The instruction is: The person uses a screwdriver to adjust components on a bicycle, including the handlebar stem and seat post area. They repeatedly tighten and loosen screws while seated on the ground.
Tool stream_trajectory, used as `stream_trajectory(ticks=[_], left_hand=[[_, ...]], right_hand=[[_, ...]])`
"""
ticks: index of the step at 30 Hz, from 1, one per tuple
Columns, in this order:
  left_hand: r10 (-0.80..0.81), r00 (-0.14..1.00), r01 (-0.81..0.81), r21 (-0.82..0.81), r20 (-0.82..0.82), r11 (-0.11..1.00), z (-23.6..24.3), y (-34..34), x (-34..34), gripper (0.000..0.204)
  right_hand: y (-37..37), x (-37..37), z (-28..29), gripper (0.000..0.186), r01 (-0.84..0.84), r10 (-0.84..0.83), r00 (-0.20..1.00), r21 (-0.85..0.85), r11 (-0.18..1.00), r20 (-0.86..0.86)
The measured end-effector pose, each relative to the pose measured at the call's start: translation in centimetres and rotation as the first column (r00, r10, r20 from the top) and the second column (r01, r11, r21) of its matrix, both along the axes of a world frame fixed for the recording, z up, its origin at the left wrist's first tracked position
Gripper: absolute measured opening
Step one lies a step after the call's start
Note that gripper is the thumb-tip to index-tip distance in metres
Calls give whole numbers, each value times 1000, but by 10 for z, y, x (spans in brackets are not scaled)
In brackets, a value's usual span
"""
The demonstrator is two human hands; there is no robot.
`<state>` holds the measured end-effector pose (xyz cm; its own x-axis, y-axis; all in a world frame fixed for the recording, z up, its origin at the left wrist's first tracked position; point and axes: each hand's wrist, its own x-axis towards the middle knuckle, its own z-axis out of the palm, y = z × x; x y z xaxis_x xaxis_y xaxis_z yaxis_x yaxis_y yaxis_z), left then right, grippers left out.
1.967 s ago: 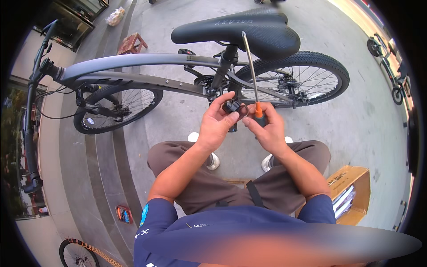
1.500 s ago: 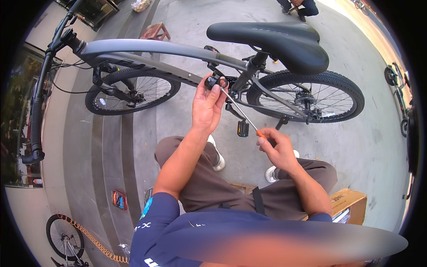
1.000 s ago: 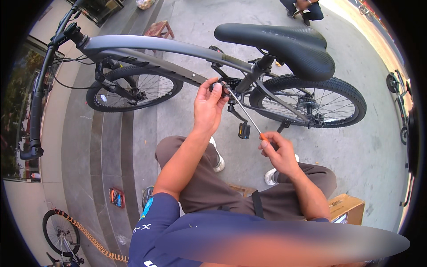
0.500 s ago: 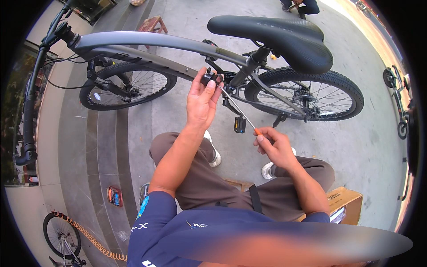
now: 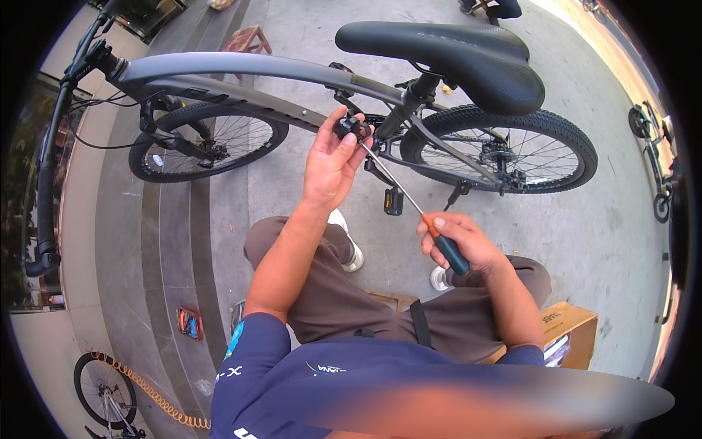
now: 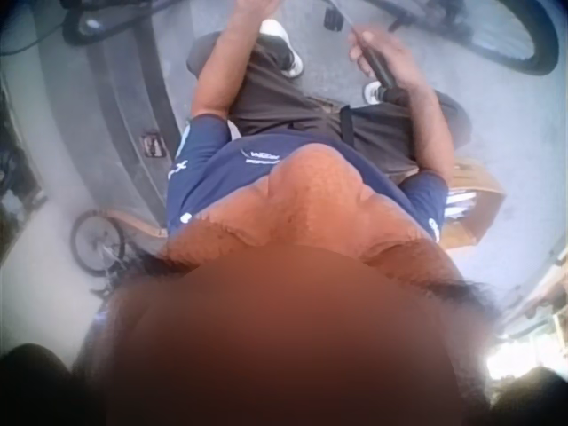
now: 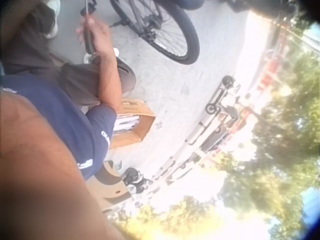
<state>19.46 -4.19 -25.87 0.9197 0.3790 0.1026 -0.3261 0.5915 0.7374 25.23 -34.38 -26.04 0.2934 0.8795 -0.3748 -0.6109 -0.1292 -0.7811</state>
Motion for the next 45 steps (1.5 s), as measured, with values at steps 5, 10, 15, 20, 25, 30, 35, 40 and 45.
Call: stream_trajectory(ticks=[5,10,15,20,25,30,35,40,45], left_hand=[[-29,999,28,33,35,999,3,0,0,53],[8,999,1,197,-47,980,-4,-17,0,54],[43,993,-12,266,-113,964,-10,-28,0,55],[6,992,24,238,-123,971,-11,-30,-1,55],[-20,990,53,241,-139,969,-15,-36,0,54],[-34,979,89,275,-199,957,-15,-40,0,53],[-64,976,121,280,-207,952,-12,-40,-2,53],[-78,969,153,321,-235,934,-13,-41,-4,53],[-73,961,133,214,-267,968,-18,-49,-6,55]], right_hand=[[1,1,-1,33,-32,32,998,6,999,58],[22,-10,-27,24,160,-116,842,-39,986,527],[23,-7,-33,19,223,-110,787,-114,968,608],[27,-9,-26,18,329,-22,555,-195,924,831],[30,-9,-19,15,261,16,663,-251,932,749],[29,-1,-10,12,65,69,822,-213,975,566],[28,-1,-4,15,81,196,742,-375,923,642],[31,-3,-13,18,123,115,734,-296,947,670],[31,5,-13,25,136,-9,811,-173,975,585]])
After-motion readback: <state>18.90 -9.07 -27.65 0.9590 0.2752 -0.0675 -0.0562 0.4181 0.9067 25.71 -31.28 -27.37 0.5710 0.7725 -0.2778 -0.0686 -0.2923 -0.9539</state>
